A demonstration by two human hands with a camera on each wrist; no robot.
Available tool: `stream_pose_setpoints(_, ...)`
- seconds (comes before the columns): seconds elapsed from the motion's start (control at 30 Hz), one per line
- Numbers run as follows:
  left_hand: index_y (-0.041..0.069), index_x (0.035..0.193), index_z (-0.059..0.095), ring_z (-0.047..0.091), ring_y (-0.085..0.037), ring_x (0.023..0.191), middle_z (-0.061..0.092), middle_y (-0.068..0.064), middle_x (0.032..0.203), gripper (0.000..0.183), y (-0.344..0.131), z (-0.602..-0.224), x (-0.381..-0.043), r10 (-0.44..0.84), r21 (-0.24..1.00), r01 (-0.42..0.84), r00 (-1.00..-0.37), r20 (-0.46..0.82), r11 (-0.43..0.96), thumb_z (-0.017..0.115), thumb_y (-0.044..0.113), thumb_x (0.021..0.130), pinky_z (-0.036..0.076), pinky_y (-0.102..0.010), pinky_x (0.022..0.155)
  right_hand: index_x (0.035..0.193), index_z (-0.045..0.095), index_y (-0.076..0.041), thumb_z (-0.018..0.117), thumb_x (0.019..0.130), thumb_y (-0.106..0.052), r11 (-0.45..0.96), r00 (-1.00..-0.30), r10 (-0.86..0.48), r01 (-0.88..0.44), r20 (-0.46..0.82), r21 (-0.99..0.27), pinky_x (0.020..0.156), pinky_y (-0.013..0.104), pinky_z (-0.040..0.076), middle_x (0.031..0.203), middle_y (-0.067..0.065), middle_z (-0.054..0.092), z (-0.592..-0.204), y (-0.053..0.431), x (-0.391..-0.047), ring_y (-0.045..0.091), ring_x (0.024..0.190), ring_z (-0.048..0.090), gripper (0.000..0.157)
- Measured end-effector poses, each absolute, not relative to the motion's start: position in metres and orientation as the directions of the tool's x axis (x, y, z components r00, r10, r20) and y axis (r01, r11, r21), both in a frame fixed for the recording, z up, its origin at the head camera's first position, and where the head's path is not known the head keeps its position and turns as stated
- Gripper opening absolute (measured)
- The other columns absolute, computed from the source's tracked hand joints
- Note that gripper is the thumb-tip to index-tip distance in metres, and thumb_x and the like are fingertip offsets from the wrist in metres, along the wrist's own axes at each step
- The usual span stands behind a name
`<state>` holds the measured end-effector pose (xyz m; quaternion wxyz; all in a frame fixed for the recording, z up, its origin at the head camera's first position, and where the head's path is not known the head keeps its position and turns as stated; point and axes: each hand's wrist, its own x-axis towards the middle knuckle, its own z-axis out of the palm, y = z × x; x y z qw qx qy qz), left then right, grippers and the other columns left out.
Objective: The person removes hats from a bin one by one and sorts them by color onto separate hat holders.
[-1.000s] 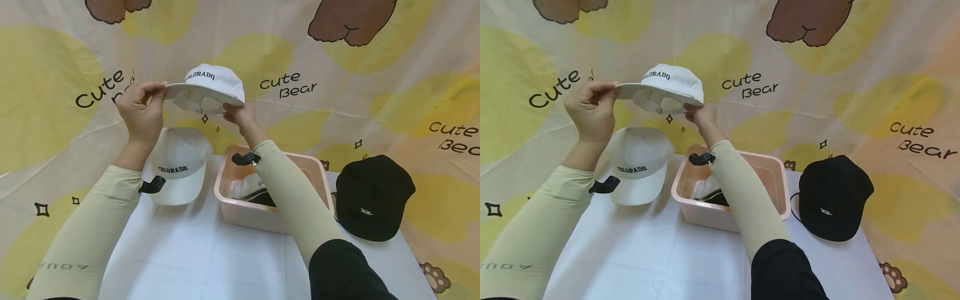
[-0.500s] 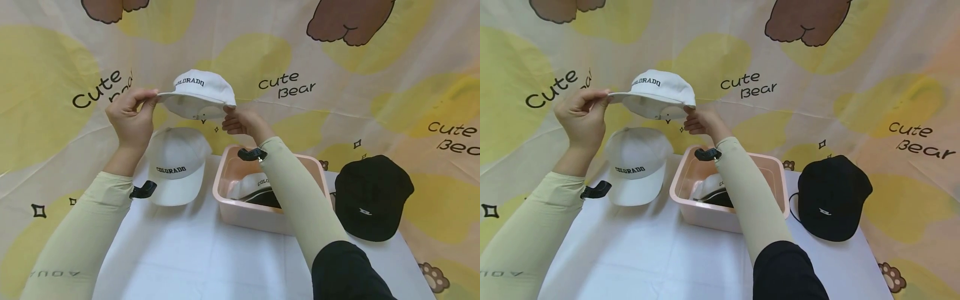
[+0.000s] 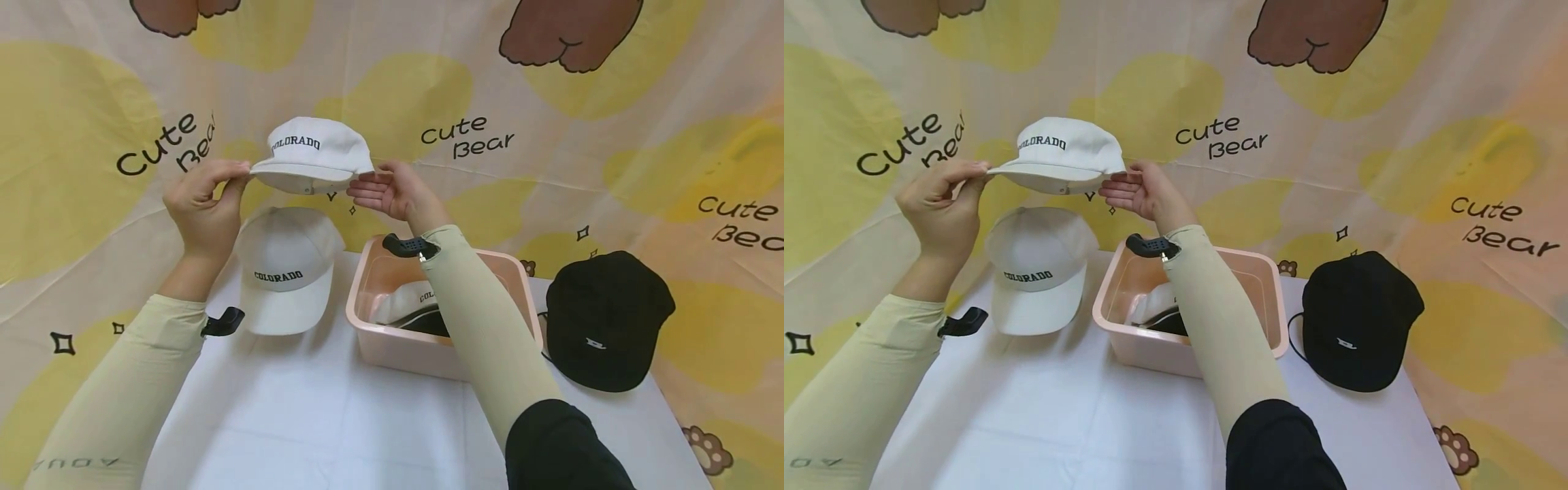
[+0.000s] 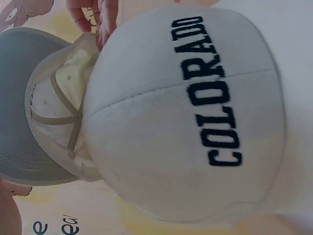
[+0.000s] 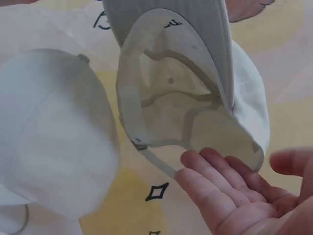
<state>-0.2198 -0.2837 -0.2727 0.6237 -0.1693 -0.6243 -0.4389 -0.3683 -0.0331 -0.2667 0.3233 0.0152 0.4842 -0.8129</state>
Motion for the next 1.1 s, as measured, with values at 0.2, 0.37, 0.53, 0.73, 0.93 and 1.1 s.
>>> stream_pose_setpoints(0.2, -0.005, 0.076, 0.079, 0.075, -0.014, 0.084, 0.077, -0.018, 0.081, 0.007, -0.287, -0.282, -0.205, -0.324, 0.319, 0.776, -0.156, 0.933, 0.545, 0.081, -0.012, 0.079, 0.061, -0.029, 0.087, 0.121, 0.065, 0.006, 0.058, 0.106, -0.02, -0.214, -0.797, -0.488, 0.504, -0.356, -0.837, 0.111, 0.046, 0.05, 0.139, 0.025, 0.061, -0.269, -0.039, -0.367, 0.038, 0.126, 0.063, 0.031)
stream_pose_setpoints(0.37, -0.006, 0.075, 0.078, 0.076, -0.015, 0.083, 0.075, -0.023, 0.079, 0.009, -0.291, -0.293, -0.193, -0.329, 0.3, 0.784, -0.13, 0.935, 0.544, 0.08, -0.015, 0.077, 0.062, -0.031, 0.086, 0.124, 0.063, 0.002, 0.056, 0.107, -0.018, -0.131, -0.779, -0.5, 0.5, -0.378, -0.856, 0.103, 0.045, 0.056, 0.14, 0.025, 0.061, -0.277, -0.043, -0.367, 0.037, 0.127, 0.062, 0.028)
stream_pose_setpoints(0.53, -0.006, 0.073, 0.078, 0.077, -0.02, 0.081, 0.074, -0.024, 0.077, 0.01, -0.289, -0.304, -0.182, -0.342, 0.286, 0.775, -0.096, 0.935, 0.564, 0.08, -0.015, 0.076, 0.063, -0.033, 0.085, 0.128, 0.06, 0.004, 0.052, 0.108, -0.019, -0.096, -0.754, -0.528, 0.511, -0.391, -0.854, 0.105, 0.047, 0.054, 0.14, 0.027, 0.06, -0.284, -0.048, -0.363, 0.038, 0.13, 0.06, 0.031)
stream_pose_setpoints(0.73, -0.007, 0.07, 0.075, 0.076, -0.018, 0.079, 0.074, -0.024, 0.075, 0.012, -0.289, -0.321, -0.169, -0.369, 0.282, 0.785, -0.074, 0.927, 0.552, 0.08, -0.017, 0.074, 0.062, -0.029, 0.084, 0.12, 0.063, 0.004, 0.053, 0.108, -0.02, -0.046, -0.721, -0.562, 0.515, -0.405, -0.856, 0.106, 0.047, 0.053, 0.14, 0.028, 0.059, -0.29, -0.054, -0.358, 0.038, 0.131, 0.059, 0.029)
stream_pose_setpoints(0.93, -0.009, 0.069, 0.074, 0.076, -0.02, 0.08, 0.074, -0.025, 0.076, 0.012, -0.293, -0.338, -0.16, -0.375, 0.282, 0.798, -0.077, 0.924, 0.532, 0.08, -0.019, 0.073, 0.062, -0.029, 0.085, 0.114, 0.064, 0.002, 0.057, 0.106, -0.017, 0.03, -0.69, -0.612, 0.469, -0.387, -0.883, 0.11, 0.046, 0.051, 0.141, 0.028, 0.059, -0.298, -0.055, -0.352, 0.04, 0.132, 0.057, 0.022)
stream_pose_setpoints(1.1, -0.011, 0.069, 0.073, 0.077, -0.022, 0.082, 0.073, -0.027, 0.076, 0.011, -0.296, -0.348, -0.156, -0.387, 0.307, 0.789, -0.095, 0.917, 0.533, 0.079, -0.021, 0.073, 0.063, -0.033, 0.086, 0.126, 0.062, 0.006, 0.054, 0.107, -0.015, 0.112, -0.676, -0.632, 0.405, -0.38, -0.907, 0.111, 0.043, 0.05, 0.144, 0.027, 0.057, -0.304, -0.057, -0.344, 0.037, 0.136, 0.055, 0.03)
